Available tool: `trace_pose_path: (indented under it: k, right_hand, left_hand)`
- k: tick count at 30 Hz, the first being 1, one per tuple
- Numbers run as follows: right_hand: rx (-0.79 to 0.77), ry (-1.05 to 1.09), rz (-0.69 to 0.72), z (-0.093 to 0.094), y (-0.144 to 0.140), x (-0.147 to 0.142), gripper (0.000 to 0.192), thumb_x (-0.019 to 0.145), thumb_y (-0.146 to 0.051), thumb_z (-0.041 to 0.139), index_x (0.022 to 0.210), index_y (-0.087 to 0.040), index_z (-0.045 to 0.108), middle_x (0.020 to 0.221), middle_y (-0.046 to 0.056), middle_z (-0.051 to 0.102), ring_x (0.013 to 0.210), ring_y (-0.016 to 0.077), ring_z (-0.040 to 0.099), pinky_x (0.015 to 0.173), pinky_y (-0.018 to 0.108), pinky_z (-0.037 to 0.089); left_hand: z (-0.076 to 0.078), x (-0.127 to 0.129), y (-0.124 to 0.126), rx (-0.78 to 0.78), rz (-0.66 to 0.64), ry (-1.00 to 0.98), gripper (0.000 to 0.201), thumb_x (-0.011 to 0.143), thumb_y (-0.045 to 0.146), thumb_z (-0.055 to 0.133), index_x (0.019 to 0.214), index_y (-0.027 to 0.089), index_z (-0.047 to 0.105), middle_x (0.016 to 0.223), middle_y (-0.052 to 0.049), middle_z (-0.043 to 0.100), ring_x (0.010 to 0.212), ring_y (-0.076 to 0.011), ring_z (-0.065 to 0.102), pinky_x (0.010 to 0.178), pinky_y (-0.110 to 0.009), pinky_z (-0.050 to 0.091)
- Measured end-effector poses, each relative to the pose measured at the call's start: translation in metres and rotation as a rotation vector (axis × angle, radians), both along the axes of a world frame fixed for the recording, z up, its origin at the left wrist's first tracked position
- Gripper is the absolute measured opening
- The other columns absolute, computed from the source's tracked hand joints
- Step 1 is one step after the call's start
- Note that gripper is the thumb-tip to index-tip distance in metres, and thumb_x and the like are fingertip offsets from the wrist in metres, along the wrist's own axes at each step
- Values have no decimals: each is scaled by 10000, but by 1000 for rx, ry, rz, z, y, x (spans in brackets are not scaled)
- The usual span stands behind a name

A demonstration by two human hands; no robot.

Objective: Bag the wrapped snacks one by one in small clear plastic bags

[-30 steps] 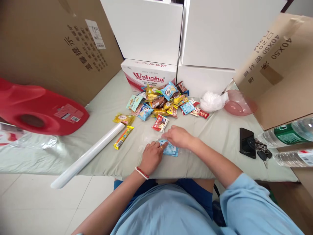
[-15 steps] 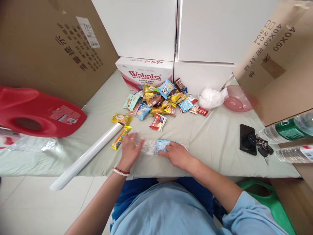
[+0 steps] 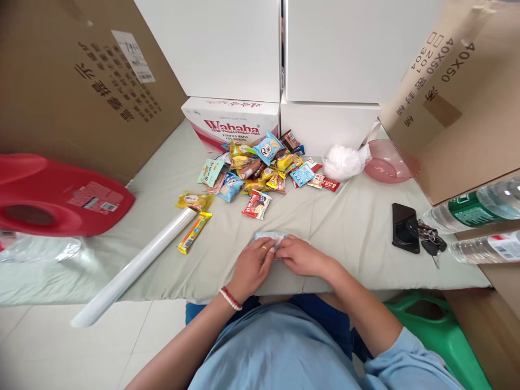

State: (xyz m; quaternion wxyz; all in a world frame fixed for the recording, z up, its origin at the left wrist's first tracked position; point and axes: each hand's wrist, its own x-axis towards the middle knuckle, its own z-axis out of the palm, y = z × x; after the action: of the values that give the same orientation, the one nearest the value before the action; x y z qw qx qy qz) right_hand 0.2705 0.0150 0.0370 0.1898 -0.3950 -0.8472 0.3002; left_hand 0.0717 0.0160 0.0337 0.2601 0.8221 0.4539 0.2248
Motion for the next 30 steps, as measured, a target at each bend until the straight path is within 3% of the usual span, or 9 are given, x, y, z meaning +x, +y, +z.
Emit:
trace_pose_path:
  k: [4, 6, 10, 13, 16, 21, 23, 26, 30]
  right_hand:
    - [-12, -31, -569, 1, -10, 27, 290, 1013, -286, 510, 1205, -225, 718, 1080, 93, 700, 1009, 243, 610, 926, 390, 490]
    - [30, -190, -714, -1, -16, 29, 271, 949, -361, 650, 1158, -205, 723, 1131, 123, 668, 1075, 293, 557, 961, 435, 468]
    - [2, -307, -649, 6, -26, 19, 65, 914, -218, 661, 963, -212, 703, 1149, 105, 629, 1087, 272, 537, 925, 374, 459]
    - [-35, -256, -652, 23, -20, 3, 113, 984, -200, 534, 989, -212, 647, 1042, 68, 634, 913, 201, 587, 813, 308, 447]
    - [-71, -241, -531, 33, 1, -24, 139, 996, -165, 480, 965, -210, 608, 933, 34, 644, 859, 180, 589, 776, 284, 410]
    - [-171, -354, -438, 23, 31, -62, 157, 1004, -161, 452, 1009, -189, 607, 994, 64, 640, 847, 187, 582, 728, 282, 382]
    - [-165, -392, -426, 16, 30, -67, 180, 1019, -171, 438, 1057, -184, 613, 1056, 83, 628, 851, 194, 583, 722, 286, 393]
    - [-139, -368, -425, 9, 19, -66, 231, 1029, -157, 411, 1125, -174, 620, 1123, 106, 612, 894, 206, 598, 759, 300, 442]
    - [-134, -88, -483, 2, 2, -61, 350, 1056, -297, 427, 1352, -169, 562, 1202, 132, 610, 1070, 240, 613, 940, 367, 503]
  left_hand:
    - [-14, 1, -14, 204, -40, 256, 339, 970, 189, 529, 1288, 173, 647, 1345, -113, 672, 1159, -288, 619, 920, -474, 484]
    - [-17, 2, -18, 265, -39, 313, 381, 937, 149, 560, 1311, 162, 631, 1362, -120, 660, 1163, -286, 604, 903, -465, 477]
    - [-21, 4, -20, 304, -40, 349, 400, 918, 129, 580, 1313, 158, 628, 1360, -124, 653, 1167, -279, 592, 883, -454, 478]
    - [-22, 7, -20, 333, -58, 351, 339, 926, 104, 554, 1242, 156, 667, 1367, -127, 647, 1164, -276, 596, 875, -450, 487]
    - [-23, 8, -21, 354, -69, 319, 275, 927, 68, 524, 1112, 140, 714, 1351, -149, 654, 1185, -291, 604, 926, -467, 497]
    - [-19, -20, -18, 146, -108, 52, 268, 939, 155, 534, 1139, 147, 713, 1237, -150, 702, 1166, -280, 647, 991, -451, 539]
    - [-19, -36, -14, 81, 42, -81, 289, 985, 214, 485, 1178, 189, 699, 1271, -121, 696, 1176, -248, 650, 1008, -428, 546]
    - [-22, -46, -7, 91, 405, -27, 290, 986, 336, 530, 1163, 181, 700, 1281, -157, 680, 1208, -325, 610, 1020, -549, 522]
    - [-27, -26, 0, 135, 390, 40, 326, 902, 288, 643, 1197, 150, 661, 1306, -188, 639, 1282, -380, 530, 1050, -610, 480]
